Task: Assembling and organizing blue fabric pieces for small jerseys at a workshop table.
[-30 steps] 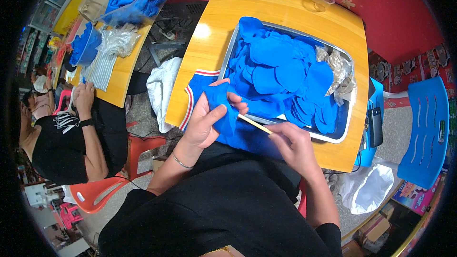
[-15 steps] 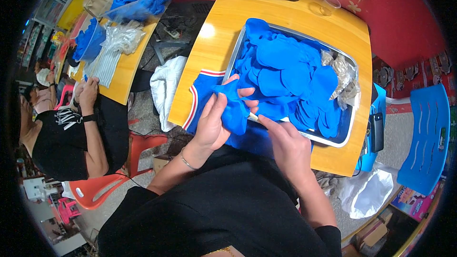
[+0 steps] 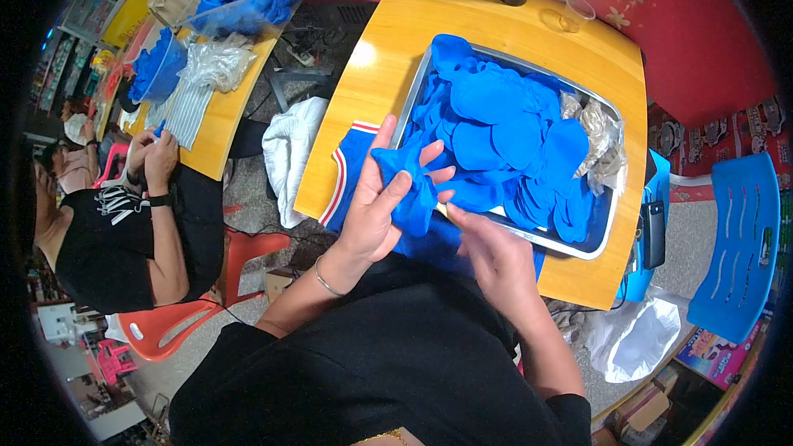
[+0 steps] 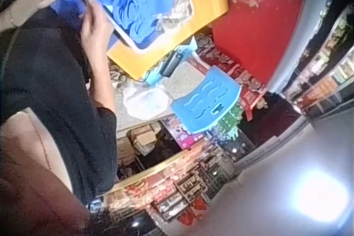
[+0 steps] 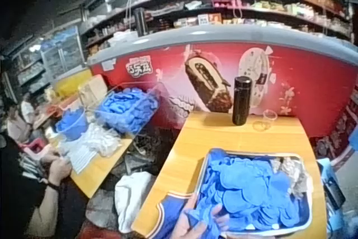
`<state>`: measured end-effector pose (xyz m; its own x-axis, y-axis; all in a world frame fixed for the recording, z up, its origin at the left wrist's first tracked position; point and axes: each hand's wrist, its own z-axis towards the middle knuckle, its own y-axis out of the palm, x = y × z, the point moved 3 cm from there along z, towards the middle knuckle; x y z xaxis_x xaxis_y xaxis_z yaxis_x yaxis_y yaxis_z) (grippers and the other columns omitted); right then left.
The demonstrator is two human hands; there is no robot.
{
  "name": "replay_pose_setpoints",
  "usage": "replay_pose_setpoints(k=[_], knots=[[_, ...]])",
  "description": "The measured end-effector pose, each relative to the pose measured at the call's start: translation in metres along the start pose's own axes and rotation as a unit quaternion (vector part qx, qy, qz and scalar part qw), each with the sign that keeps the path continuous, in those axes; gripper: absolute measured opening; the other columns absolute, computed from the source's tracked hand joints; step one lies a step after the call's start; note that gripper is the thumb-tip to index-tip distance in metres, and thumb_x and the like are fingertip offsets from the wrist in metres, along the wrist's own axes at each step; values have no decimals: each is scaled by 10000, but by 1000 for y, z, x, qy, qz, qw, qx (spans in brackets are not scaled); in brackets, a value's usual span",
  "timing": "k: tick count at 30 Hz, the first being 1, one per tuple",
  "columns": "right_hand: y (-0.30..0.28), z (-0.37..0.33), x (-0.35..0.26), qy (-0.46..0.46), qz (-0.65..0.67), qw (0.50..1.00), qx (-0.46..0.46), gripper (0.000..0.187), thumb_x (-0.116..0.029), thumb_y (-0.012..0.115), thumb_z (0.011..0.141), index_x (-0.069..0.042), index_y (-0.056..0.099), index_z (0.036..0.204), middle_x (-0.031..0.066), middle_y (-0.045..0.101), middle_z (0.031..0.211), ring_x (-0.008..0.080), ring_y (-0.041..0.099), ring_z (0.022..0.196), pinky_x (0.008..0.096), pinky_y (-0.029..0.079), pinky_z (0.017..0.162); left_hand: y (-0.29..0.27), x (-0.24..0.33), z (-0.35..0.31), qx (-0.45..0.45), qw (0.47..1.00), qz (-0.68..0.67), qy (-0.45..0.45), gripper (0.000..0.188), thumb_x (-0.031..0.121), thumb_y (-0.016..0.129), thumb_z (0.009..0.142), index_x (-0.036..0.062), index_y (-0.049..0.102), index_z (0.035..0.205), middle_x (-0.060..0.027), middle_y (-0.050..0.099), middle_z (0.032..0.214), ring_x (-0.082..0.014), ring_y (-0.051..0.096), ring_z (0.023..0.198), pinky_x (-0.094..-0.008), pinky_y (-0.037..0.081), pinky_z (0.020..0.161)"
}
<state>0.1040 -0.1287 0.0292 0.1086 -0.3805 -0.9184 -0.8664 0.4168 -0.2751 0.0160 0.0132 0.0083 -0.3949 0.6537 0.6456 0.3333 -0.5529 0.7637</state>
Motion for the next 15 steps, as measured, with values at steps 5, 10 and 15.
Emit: replay_pose_setpoints(k=[5,10,15], knots=[[3,0,-10,-236,-269,921,151,332,15,548,819,-105,620,1120,85,577,745,177,547,549,287,433,481,0,0,3,2,1000,-10,-7,574,84,426,948,181,139,1435,-160,419,1335,-272,522,1135,-403,480,903],[8,2,-3,-43,6,999,24,331,2,567,811,-136,629,1106,83,550,723,195,554,564,296,433,487,-1,4,2,12,1000,-4,-6,469,179,407,965,128,243,1402,-143,435,1325,-262,503,1157,-408,469,919],[8,2,-16,-274,-315,898,141,297,40,518,853,-48,601,1125,44,528,723,72,479,482,209,362,440,-7,3,6,7,998,-68,11,427,277,385,970,88,346,1351,-129,448,1315,-249,503,1154,-415,460,931]])
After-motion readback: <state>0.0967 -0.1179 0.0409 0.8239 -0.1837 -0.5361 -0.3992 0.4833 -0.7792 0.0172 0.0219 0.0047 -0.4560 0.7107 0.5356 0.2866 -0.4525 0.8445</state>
